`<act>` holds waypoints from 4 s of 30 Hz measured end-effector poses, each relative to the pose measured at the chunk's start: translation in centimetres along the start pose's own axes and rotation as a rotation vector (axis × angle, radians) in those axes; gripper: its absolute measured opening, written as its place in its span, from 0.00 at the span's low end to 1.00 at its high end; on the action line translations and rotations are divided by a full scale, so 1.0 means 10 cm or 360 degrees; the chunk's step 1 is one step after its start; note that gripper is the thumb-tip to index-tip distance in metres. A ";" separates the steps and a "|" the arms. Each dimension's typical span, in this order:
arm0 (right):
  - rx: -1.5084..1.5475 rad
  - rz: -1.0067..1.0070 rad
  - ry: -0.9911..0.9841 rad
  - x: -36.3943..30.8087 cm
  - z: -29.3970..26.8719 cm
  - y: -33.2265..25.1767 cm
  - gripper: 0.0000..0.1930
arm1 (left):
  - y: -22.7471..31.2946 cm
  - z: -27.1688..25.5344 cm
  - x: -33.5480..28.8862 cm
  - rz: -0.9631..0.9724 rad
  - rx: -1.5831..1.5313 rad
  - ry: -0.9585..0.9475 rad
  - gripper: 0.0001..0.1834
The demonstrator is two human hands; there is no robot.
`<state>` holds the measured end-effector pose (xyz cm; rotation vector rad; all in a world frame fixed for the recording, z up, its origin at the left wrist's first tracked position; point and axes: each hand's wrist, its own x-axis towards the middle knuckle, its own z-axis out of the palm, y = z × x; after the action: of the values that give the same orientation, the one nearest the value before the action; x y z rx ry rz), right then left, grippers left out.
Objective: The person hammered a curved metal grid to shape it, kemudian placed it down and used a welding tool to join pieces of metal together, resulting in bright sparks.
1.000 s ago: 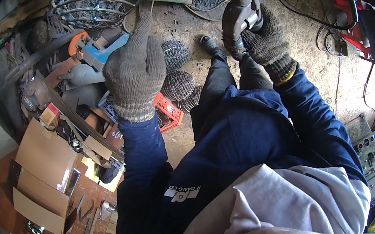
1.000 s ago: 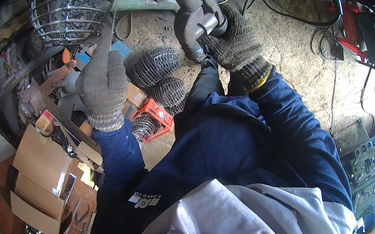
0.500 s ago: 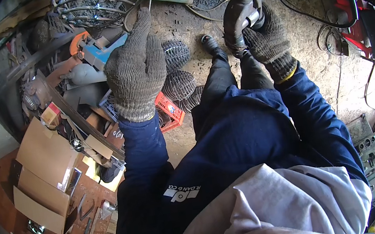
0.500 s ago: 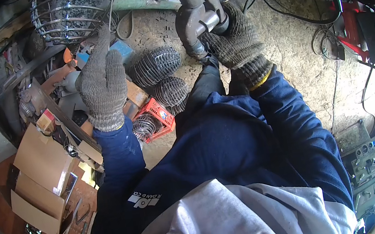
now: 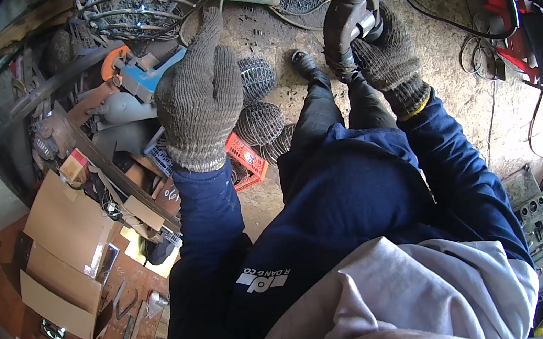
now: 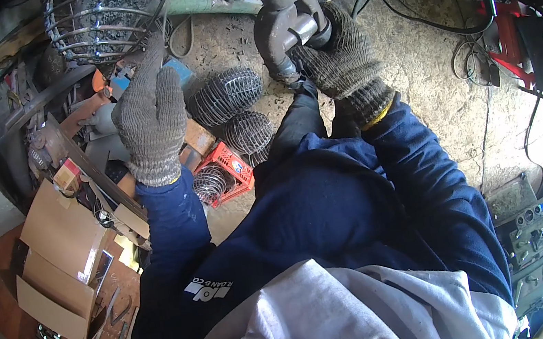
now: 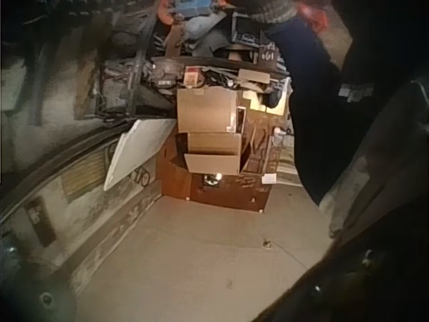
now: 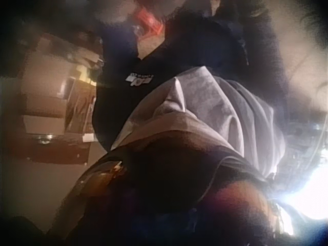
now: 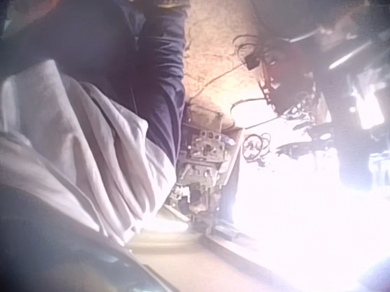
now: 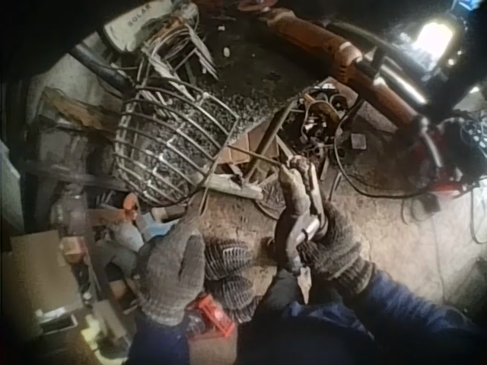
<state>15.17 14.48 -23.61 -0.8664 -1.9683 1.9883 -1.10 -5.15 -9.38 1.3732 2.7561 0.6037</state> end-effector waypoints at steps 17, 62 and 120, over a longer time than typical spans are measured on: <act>0.0072 -0.0033 -0.0010 -0.01 -0.01 -0.13 0.33 | 0.05 0.04 0.18 -0.0233 0.0136 -0.0041 0.16; 0.0149 -0.0099 -0.0066 0.01 0.04 -0.27 0.29 | -0.07 0.12 0.19 0.0137 0.0237 0.0122 0.18; -0.0415 -0.0193 -0.0099 0.00 -0.08 -0.46 0.26 | 0.05 0.02 0.21 0.0033 0.0162 0.0030 0.18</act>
<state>14.39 15.53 -19.12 -0.7256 -2.2931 1.7384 -1.94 -3.22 -9.03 1.4240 2.8277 0.4854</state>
